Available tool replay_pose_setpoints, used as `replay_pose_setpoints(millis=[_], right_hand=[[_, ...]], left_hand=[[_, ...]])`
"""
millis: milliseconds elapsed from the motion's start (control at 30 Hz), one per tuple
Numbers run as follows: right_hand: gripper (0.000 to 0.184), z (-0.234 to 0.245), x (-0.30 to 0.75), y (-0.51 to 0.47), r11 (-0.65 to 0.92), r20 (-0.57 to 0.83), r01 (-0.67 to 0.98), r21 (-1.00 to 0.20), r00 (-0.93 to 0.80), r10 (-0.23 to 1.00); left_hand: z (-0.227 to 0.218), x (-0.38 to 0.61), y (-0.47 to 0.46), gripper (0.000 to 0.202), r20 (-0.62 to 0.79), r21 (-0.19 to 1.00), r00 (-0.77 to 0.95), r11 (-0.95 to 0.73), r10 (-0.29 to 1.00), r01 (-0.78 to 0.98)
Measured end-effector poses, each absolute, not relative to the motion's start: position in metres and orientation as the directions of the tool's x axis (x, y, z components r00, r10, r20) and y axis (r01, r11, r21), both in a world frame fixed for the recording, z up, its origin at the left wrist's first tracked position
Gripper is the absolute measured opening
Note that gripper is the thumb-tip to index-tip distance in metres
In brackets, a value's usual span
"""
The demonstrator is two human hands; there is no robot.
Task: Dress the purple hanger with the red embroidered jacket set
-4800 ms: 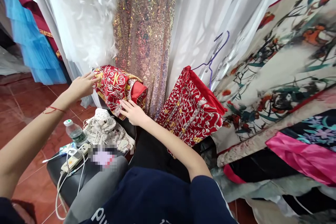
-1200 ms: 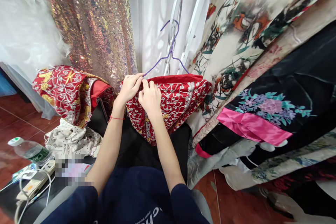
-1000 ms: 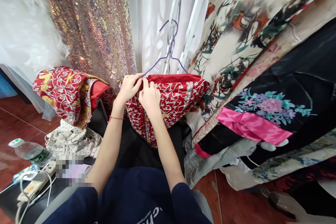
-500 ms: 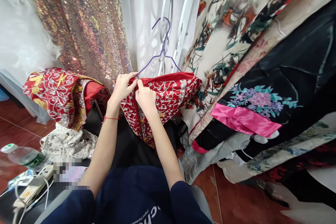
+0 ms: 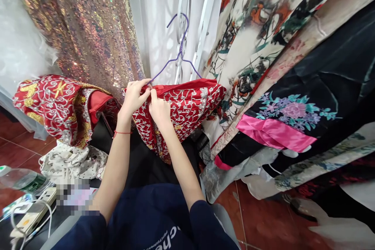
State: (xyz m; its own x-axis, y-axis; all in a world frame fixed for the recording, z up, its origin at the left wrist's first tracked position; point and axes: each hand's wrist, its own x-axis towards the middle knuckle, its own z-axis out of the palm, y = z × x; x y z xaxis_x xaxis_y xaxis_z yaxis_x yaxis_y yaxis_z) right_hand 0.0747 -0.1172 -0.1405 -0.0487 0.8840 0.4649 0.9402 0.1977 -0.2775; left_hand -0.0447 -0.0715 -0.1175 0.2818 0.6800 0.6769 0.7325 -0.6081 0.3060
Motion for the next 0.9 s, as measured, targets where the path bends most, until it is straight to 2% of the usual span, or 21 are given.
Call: replay_pose_setpoints(millis=[133,367,733,800,900], right_hand=[[0.042,-0.141,0.073,-0.116,0.184,0.446,0.935,-0.304,-0.032,0.895],[0.037,-0.143,0.081,-0.121,0.234,0.495,0.896,-0.378,-0.018,0.869],[0.030,-0.164,0.093,-0.128,0.320,0.570,0.882,-0.346,-0.074,0.818],[0.028,-0.173,0.102,-0.129,0.341,0.585,0.861,-0.377,-0.064,0.808],[0.044,-0.186,0.120,-0.127,0.244,0.569,0.830,-0.501,0.103,0.816]], left_hand=[[-0.119,-0.045,-0.073,0.040,0.670,0.310,0.289,-0.611,0.684,0.728],[-0.118,-0.045,-0.080,0.041,0.664,0.321,0.301,-0.624,0.684,0.712],[-0.116,-0.053,-0.071,0.055,0.646,0.279,0.365,-0.653,0.670,0.704],[-0.115,-0.056,-0.068,0.062,0.638,0.271,0.388,-0.665,0.665,0.696],[-0.115,-0.061,-0.065,0.073,0.614,0.271,0.417,-0.675,0.670,0.686]])
